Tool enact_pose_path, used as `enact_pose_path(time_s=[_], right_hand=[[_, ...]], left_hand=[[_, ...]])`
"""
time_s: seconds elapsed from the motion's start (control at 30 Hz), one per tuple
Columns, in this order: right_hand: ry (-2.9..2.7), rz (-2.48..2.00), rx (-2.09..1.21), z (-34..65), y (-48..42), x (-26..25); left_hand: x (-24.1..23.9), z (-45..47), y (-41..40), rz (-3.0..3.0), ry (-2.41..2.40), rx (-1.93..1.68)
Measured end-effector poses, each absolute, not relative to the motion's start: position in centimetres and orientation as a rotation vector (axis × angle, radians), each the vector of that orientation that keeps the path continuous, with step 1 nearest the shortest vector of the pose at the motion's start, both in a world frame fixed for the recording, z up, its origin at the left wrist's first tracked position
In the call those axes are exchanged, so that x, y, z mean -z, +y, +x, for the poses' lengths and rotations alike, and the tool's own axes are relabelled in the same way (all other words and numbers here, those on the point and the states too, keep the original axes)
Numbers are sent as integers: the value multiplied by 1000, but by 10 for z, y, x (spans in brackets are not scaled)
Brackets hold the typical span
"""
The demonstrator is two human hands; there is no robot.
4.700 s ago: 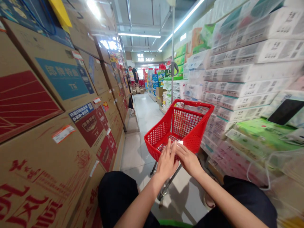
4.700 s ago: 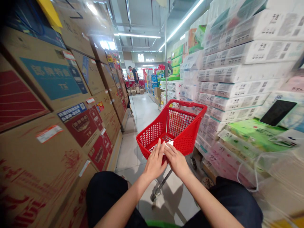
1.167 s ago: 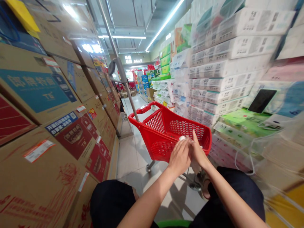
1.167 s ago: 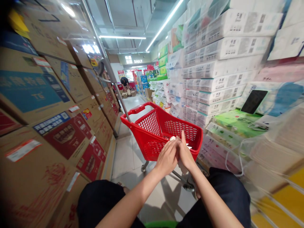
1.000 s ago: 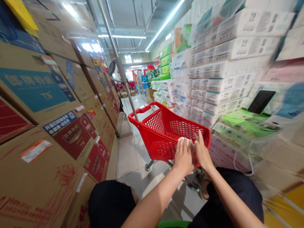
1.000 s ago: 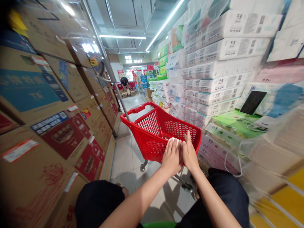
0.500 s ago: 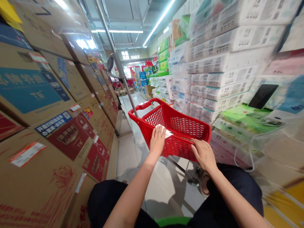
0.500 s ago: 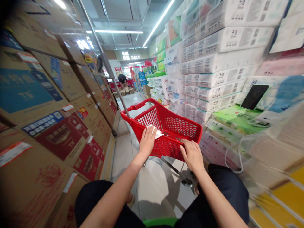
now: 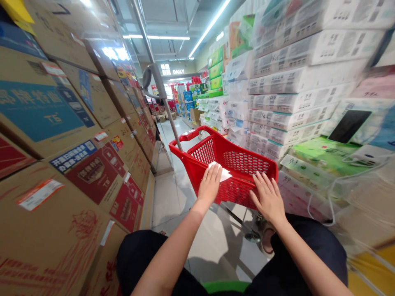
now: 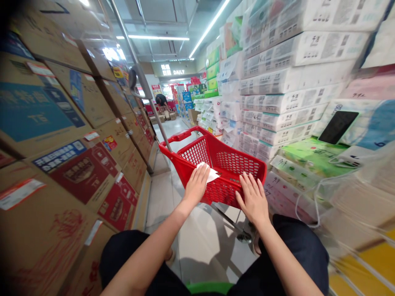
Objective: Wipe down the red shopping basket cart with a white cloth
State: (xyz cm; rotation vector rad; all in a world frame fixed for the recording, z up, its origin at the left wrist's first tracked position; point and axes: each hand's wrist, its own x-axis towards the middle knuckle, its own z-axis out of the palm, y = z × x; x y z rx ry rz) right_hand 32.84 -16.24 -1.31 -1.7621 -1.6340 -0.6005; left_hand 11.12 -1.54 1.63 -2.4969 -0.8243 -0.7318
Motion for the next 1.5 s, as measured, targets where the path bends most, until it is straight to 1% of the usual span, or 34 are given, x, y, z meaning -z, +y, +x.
enact_pose_path(time_s=[0.1, 0.23, 0.43, 0.63, 0.87, 1.03, 1.17, 1.3, 1.4, 1.43, 1.5], right_hand=[[-1572, -1823, 622, 301, -148, 1], [-1634, -1828, 611, 279, -124, -3], [-1727, -1837, 565, 292, -122, 4], [-1681, -1830, 544, 292, -127, 3], [-1694, -1839, 551, 295, -130, 6], [-1707, -1836, 556, 298, -136, 6], [-1707, -1855, 562, 298, -140, 5], [-1711, -1858, 557, 298, -143, 4], [-1714, -1855, 556, 298, -143, 4], [-1716, -1854, 555, 297, -143, 4], [-1714, -1848, 554, 296, -143, 5]], left_hand=[[-12, 122, -17, -2499, -865, 760], [-7, 134, -31, -2547, -785, 713], [-31, 104, -9, -2553, -647, 572], [-46, 86, 17, -2525, -762, 547], [-37, 109, -9, -2652, -792, 743], [-46, 109, -5, -2781, -800, 974], [-64, 102, 12, -2710, -998, 1133], [-102, 89, 30, -2602, -1205, 1177], [-131, 81, 35, -2400, -1060, 1348], [-135, 80, 33, -2357, -969, 1354], [-130, 84, 24, -2373, -809, 1234]])
